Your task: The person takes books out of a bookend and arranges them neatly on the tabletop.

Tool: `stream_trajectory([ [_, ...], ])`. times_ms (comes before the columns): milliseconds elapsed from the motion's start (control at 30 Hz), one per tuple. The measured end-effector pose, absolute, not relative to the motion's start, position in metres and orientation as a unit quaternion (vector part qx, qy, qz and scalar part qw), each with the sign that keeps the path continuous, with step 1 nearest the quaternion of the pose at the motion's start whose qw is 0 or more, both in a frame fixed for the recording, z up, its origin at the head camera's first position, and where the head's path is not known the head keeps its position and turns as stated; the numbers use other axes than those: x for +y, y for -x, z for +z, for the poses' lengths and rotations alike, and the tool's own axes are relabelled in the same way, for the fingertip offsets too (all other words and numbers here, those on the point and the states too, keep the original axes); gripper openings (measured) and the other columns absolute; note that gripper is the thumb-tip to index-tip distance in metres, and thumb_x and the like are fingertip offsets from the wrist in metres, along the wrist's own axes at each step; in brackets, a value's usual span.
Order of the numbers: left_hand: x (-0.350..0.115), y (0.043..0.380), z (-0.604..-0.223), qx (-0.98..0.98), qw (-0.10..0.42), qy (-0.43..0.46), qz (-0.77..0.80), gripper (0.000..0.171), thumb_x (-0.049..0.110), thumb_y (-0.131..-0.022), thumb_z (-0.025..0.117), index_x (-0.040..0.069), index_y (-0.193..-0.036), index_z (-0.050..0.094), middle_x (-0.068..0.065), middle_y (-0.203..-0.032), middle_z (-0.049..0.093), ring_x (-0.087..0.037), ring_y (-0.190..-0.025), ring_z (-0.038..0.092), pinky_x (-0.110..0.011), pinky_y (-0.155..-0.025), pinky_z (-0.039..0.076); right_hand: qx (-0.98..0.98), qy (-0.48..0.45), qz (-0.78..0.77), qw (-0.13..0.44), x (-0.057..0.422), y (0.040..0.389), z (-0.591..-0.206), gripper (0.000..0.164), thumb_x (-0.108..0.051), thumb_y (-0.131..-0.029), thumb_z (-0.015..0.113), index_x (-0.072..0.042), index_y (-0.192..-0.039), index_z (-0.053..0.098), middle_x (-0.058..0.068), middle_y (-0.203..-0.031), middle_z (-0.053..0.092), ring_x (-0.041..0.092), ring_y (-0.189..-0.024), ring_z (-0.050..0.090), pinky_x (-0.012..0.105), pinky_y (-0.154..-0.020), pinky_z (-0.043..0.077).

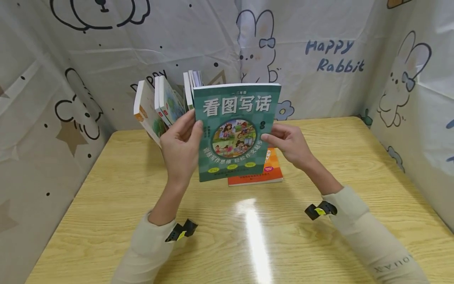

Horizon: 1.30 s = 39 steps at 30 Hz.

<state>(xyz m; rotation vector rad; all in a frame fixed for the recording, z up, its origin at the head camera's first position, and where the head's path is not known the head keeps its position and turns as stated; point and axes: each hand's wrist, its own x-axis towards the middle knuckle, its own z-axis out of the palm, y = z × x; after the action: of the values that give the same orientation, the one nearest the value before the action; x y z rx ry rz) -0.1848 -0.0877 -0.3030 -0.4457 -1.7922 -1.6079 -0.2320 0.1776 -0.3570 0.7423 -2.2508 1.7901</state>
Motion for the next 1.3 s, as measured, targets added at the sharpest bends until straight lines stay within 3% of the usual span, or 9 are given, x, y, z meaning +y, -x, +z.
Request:
stream_trajectory([
  [233, -0.092, 0.192, -0.306, -0.713, 0.290, 0.144, -0.623, 0.035, 0.007, -0.098, 0.064, -0.004, -0.131, 0.062, -0.016, -0.121, 0.068, -0.021, -0.110, 0.067, -0.030, -0.089, 0.055, -0.747, -0.259, 0.607, 0.082, 0.184, 0.229, -0.356, 0.026, -0.005, -0.097, 0.065, 0.006, -0.120, 0.069, 0.012, -0.109, 0.073, 0.018, -0.091, 0.071, 0.034, -0.077, 0.060],
  [467, -0.092, 0.199, -0.320, -0.779, 0.159, 0.113, -0.596, 0.041, 0.015, -0.098, 0.065, -0.003, -0.135, 0.059, -0.018, -0.122, 0.067, -0.025, -0.111, 0.066, -0.035, -0.093, 0.054, -0.749, -0.229, 0.616, 0.084, 0.198, 0.229, -0.356, 0.026, -0.007, -0.098, 0.063, 0.008, -0.119, 0.068, 0.002, -0.102, 0.074, 0.016, -0.089, 0.071, 0.032, -0.077, 0.059],
  [667, -0.088, 0.207, -0.331, -0.804, 0.095, 0.107, -0.576, 0.040, 0.016, -0.098, 0.066, -0.002, -0.133, 0.061, -0.018, -0.121, 0.067, -0.028, -0.111, 0.065, -0.042, -0.090, 0.055, -0.753, -0.219, 0.615, 0.077, 0.211, 0.230, -0.359, 0.029, -0.009, -0.099, 0.063, 0.008, -0.121, 0.067, 0.001, -0.102, 0.074, 0.016, -0.087, 0.072, 0.031, -0.076, 0.059],
  [1067, -0.056, 0.227, -0.352, -0.809, 0.041, 0.121, -0.574, 0.029, 0.014, -0.098, 0.065, 0.000, -0.123, 0.069, -0.015, -0.114, 0.071, -0.025, -0.105, 0.069, -0.039, -0.087, 0.056, -0.789, -0.114, 0.602, 0.046, 0.237, 0.235, -0.359, 0.042, -0.020, -0.098, 0.066, 0.011, -0.125, 0.063, -0.008, -0.095, 0.073, 0.008, -0.085, 0.070, 0.025, -0.076, 0.058],
  [1300, -0.036, 0.240, -0.360, -0.796, -0.002, 0.109, -0.595, 0.029, 0.015, -0.099, 0.063, -0.001, -0.123, 0.068, -0.013, -0.110, 0.073, -0.021, -0.092, 0.072, -0.039, -0.081, 0.059, -0.814, -0.047, 0.578, 0.038, 0.250, 0.236, -0.357, 0.047, -0.025, -0.097, 0.068, 0.010, -0.128, 0.062, -0.010, -0.094, 0.070, 0.002, -0.082, 0.068, 0.021, -0.075, 0.057],
])
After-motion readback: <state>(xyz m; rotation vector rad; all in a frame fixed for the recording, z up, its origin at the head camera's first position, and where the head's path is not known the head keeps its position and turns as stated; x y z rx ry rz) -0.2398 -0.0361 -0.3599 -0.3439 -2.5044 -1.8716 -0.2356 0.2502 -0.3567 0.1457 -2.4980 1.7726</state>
